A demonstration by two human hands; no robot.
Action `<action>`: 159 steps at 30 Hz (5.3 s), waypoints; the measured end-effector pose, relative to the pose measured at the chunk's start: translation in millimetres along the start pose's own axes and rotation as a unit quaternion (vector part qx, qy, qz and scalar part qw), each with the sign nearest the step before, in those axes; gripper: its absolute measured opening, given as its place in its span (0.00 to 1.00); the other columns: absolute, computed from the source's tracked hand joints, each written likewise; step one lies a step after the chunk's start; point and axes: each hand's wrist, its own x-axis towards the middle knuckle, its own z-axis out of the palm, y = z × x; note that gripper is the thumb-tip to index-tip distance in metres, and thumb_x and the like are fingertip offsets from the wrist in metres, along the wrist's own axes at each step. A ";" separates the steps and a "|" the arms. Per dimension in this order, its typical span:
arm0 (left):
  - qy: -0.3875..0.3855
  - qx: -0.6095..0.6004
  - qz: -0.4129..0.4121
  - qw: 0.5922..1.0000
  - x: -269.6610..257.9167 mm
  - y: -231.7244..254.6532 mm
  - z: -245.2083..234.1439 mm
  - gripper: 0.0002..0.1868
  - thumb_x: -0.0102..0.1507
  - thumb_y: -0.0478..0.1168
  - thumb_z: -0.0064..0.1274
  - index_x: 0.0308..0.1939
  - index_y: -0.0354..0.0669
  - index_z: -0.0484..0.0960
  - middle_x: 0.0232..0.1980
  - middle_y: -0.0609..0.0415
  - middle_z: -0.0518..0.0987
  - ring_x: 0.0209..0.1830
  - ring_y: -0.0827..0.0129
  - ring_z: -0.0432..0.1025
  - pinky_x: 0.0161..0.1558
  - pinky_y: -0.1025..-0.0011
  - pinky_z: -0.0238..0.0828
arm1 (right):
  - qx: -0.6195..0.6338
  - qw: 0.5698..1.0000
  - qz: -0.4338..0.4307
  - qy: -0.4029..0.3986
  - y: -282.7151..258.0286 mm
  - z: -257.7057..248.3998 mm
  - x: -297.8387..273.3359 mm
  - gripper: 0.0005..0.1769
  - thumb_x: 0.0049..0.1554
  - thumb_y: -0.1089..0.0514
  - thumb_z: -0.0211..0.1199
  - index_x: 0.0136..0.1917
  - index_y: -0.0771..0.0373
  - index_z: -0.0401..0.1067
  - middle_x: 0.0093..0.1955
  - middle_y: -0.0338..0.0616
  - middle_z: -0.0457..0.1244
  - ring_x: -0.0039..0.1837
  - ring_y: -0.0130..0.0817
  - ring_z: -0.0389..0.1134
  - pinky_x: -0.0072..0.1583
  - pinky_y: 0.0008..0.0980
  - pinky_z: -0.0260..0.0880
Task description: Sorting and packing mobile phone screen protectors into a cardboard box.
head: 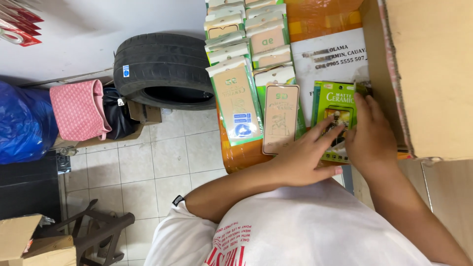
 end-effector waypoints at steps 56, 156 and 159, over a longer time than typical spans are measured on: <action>-0.182 -0.734 -0.048 0.653 -27.6 -17.7 -75.8 0.32 0.64 0.40 0.68 0.67 0.36 0.70 0.55 0.43 0.79 0.51 0.54 0.77 0.57 0.55 0.74 | 0.202 0.942 -0.268 0.007 -85.2 -90.9 11.8 0.24 0.50 0.62 0.73 0.61 0.61 0.76 0.56 0.49 0.69 0.52 0.35 0.72 0.51 0.29 0.72; 0.217 0.076 0.069 0.971 -30.8 -7.1 -91.2 0.23 0.63 0.39 0.57 0.62 0.43 0.76 0.68 0.47 0.72 0.75 0.45 0.64 0.76 0.53 0.62 | 0.002 0.995 -0.094 -0.034 31.5 38.4 73.6 0.74 0.36 0.40 0.81 0.84 0.67 0.48 0.81 0.72 0.45 0.80 0.71 0.44 0.74 0.60 0.46; 0.105 0.045 0.117 0.987 -14.6 -1.7 -58.1 0.22 0.62 0.42 0.59 0.60 0.44 0.77 0.67 0.47 0.73 0.73 0.50 0.67 0.75 0.56 0.65 | -0.032 0.996 -0.063 -0.058 20.5 28.1 76.0 0.72 0.34 0.43 0.81 0.84 0.62 0.51 0.80 0.64 0.50 0.75 0.69 0.50 0.70 0.58 0.54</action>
